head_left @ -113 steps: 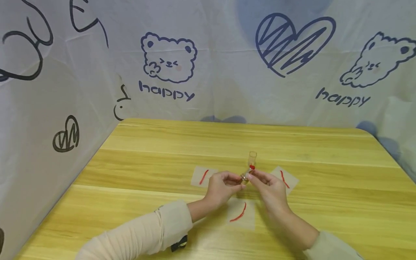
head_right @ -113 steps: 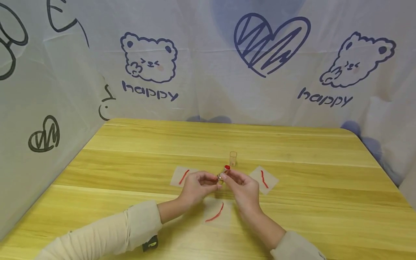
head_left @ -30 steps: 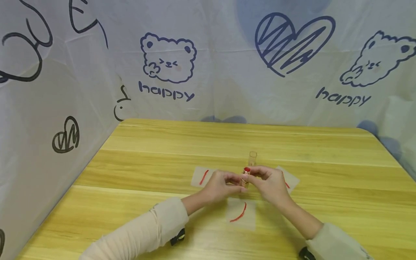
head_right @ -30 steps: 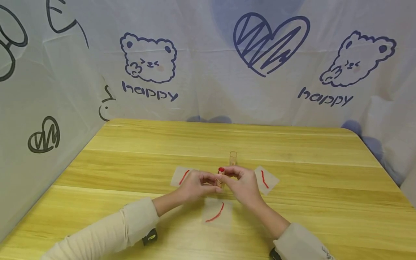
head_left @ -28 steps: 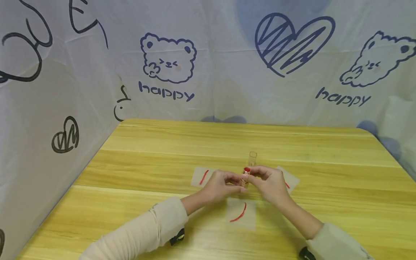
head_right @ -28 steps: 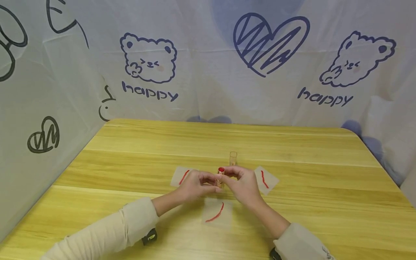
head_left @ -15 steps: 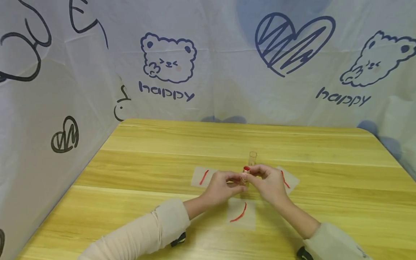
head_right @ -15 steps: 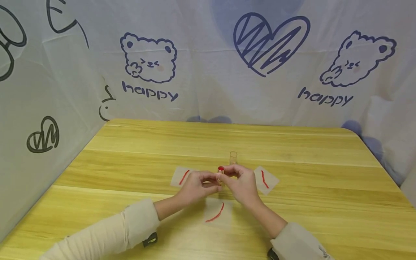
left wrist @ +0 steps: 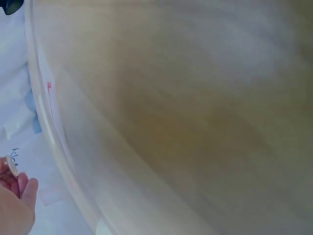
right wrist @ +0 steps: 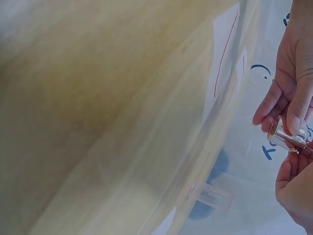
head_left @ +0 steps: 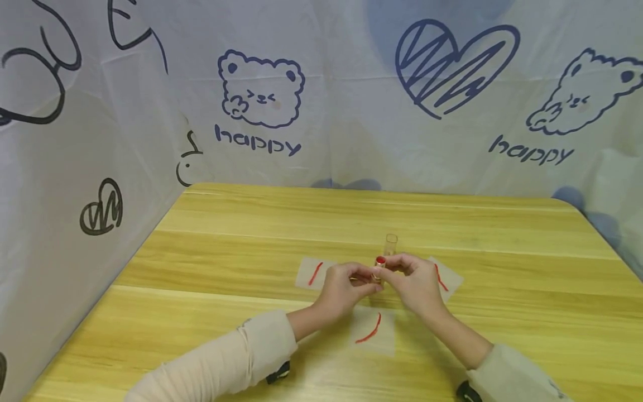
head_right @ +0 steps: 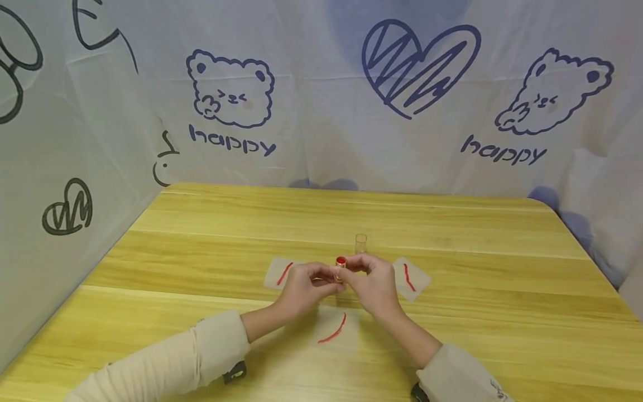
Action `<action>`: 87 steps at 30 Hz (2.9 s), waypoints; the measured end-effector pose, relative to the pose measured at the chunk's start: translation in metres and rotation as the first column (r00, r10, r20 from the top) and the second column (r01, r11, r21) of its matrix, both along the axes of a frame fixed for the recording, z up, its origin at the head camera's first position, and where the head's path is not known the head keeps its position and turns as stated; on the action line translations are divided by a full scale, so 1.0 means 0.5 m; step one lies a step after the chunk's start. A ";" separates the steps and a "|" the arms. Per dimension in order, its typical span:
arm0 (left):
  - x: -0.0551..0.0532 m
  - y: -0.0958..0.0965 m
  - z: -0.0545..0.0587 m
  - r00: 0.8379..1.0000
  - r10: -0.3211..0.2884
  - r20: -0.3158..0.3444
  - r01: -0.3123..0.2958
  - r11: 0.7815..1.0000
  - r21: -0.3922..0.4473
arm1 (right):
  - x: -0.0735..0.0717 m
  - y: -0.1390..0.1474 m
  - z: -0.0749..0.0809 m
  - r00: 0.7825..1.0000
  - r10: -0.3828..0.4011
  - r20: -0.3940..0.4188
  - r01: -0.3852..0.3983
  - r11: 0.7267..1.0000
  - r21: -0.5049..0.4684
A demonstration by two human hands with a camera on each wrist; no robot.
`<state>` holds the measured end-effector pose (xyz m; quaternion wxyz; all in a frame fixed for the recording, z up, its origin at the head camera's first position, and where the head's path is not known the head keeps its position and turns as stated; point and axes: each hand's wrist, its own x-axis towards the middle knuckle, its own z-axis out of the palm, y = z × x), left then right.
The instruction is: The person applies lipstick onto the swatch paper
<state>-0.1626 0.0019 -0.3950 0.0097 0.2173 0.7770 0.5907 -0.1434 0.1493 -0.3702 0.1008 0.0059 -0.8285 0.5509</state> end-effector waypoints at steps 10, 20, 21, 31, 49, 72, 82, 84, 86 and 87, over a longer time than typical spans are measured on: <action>-0.006 -0.006 0.005 0.997 -0.066 0.033 0.066 0.998 -0.011 | 0.002 0.005 0.007 0.999 0.032 -0.011 -0.032 0.999 0.043; -0.014 -0.014 0.004 0.991 -0.129 0.035 0.130 0.991 -0.043 | 0.004 0.012 0.010 0.995 0.100 -0.017 -0.099 0.994 0.047; -0.015 -0.015 0.004 0.990 -0.136 0.033 0.138 0.989 -0.047 | 0.004 0.013 0.010 0.994 0.110 -0.018 -0.109 0.993 0.046; -0.019 -0.025 -0.002 0.982 -0.185 0.024 0.186 0.982 -0.043 | -0.001 0.022 0.003 0.977 0.212 -0.037 -0.210 0.977 0.044; 0.009 0.002 0.001 0.997 0.071 -0.030 -0.071 0.997 0.022 | -0.015 0.003 0.005 0.994 0.075 -0.081 -0.074 0.997 0.017; 0.005 0.008 -0.002 0.993 0.080 -0.087 -0.077 0.996 0.038 | -0.013 -0.004 0.005 0.995 0.054 -0.088 -0.055 0.998 -0.008; -0.011 -0.006 0.000 0.998 -0.067 0.015 0.066 0.997 0.038 | -0.014 0.011 0.006 0.974 0.187 -0.127 -0.190 0.982 -0.007; -0.012 -0.009 0.001 0.995 -0.092 0.036 0.090 0.995 0.042 | -0.015 0.014 0.007 0.968 0.218 -0.122 -0.220 0.976 -0.002; -0.013 -0.012 0.002 0.993 -0.110 0.048 0.108 0.993 0.040 | -0.015 0.017 0.008 0.962 0.248 -0.117 -0.250 0.968 -0.002; -0.013 -0.013 0.002 0.992 -0.117 0.051 0.115 0.993 0.037 | -0.015 0.018 0.009 0.959 0.260 -0.112 -0.262 0.965 -0.001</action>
